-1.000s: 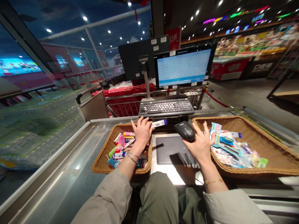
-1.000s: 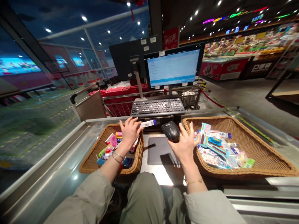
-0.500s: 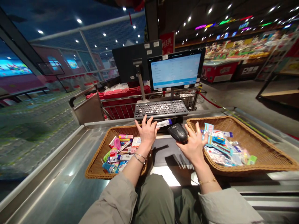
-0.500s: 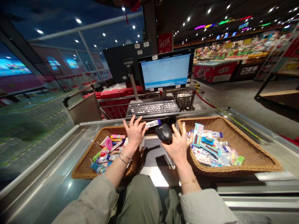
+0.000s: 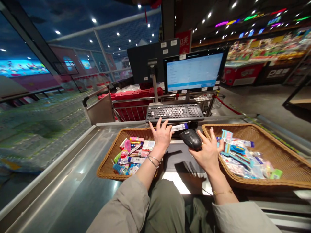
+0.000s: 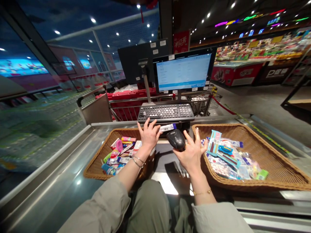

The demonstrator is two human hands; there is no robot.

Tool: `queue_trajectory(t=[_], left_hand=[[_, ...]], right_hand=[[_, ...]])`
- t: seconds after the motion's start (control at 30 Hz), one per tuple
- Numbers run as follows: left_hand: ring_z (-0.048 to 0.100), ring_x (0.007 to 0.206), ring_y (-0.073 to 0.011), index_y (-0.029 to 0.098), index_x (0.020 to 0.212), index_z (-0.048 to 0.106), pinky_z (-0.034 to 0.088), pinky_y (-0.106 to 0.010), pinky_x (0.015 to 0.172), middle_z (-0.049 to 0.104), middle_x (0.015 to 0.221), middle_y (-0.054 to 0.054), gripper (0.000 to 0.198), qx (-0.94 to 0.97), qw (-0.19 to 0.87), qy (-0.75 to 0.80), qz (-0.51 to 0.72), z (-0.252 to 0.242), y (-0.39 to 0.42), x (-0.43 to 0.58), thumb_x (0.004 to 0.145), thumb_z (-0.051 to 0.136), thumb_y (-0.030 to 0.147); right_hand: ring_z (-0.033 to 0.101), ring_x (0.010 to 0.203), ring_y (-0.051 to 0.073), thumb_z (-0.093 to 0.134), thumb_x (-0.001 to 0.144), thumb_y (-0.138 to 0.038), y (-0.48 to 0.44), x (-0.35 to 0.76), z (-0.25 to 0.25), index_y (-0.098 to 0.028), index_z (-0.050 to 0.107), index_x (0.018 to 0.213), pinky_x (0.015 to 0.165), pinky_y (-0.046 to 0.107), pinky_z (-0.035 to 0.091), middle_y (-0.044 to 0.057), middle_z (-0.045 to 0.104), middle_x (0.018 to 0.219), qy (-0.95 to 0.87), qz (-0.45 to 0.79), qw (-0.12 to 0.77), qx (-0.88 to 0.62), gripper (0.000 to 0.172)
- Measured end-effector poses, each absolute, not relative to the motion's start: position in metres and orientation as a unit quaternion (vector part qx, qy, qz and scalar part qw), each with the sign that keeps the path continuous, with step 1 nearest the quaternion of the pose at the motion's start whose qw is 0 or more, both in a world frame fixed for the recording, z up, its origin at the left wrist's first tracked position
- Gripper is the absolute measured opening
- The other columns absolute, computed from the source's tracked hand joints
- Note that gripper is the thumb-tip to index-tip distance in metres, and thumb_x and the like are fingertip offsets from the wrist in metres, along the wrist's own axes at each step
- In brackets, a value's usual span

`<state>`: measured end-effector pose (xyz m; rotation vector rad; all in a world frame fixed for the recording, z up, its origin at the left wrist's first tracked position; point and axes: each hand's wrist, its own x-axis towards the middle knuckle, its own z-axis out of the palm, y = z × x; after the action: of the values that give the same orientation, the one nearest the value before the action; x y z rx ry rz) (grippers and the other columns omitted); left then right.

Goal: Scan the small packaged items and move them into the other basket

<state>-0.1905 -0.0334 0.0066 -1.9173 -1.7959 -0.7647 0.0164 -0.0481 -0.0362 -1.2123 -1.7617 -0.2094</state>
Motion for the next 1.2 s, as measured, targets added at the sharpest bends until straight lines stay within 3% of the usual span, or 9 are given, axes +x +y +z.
queue_trajectory(t=[0.33,0.93,1.2], left_hand=[[0.035,0.151,-0.0363,0.031,0.116,0.073,0.001,-0.078,0.122,0.061,0.149,-0.005,0.027,-0.692,0.191,-0.639,-0.277,0.006,-0.027,-0.186,0.090,0.070,0.028],[0.036,0.151,-0.0366,0.030,0.115,0.073,-0.002,-0.078,0.122,0.063,0.146,-0.006,0.025,-0.689,0.188,-0.639,-0.285,0.010,-0.027,-0.184,0.091,0.070,0.030],[0.035,0.151,-0.0364,0.030,0.115,0.073,0.000,-0.078,0.122,0.062,0.148,-0.005,0.023,-0.694,0.184,-0.634,-0.287,0.017,-0.027,-0.177,0.092,0.068,0.030]], right_hand=[[0.037,0.148,0.040,0.068,0.076,-0.036,-0.053,0.017,-0.027,-0.023,0.075,0.091,0.118,0.073,0.011,0.010,0.071,0.132,-0.722,-0.075,0.475,-0.498,0.022],[0.041,0.146,0.040,0.068,0.076,-0.033,-0.055,0.017,-0.024,-0.023,0.075,0.086,0.120,0.071,0.009,0.009,0.073,0.126,-0.731,-0.069,0.481,-0.480,0.016],[0.036,0.149,0.040,0.067,0.076,-0.034,-0.054,0.019,-0.024,-0.022,0.074,0.089,0.119,0.072,0.014,0.011,0.067,0.138,-0.703,-0.076,0.489,-0.512,0.018]])
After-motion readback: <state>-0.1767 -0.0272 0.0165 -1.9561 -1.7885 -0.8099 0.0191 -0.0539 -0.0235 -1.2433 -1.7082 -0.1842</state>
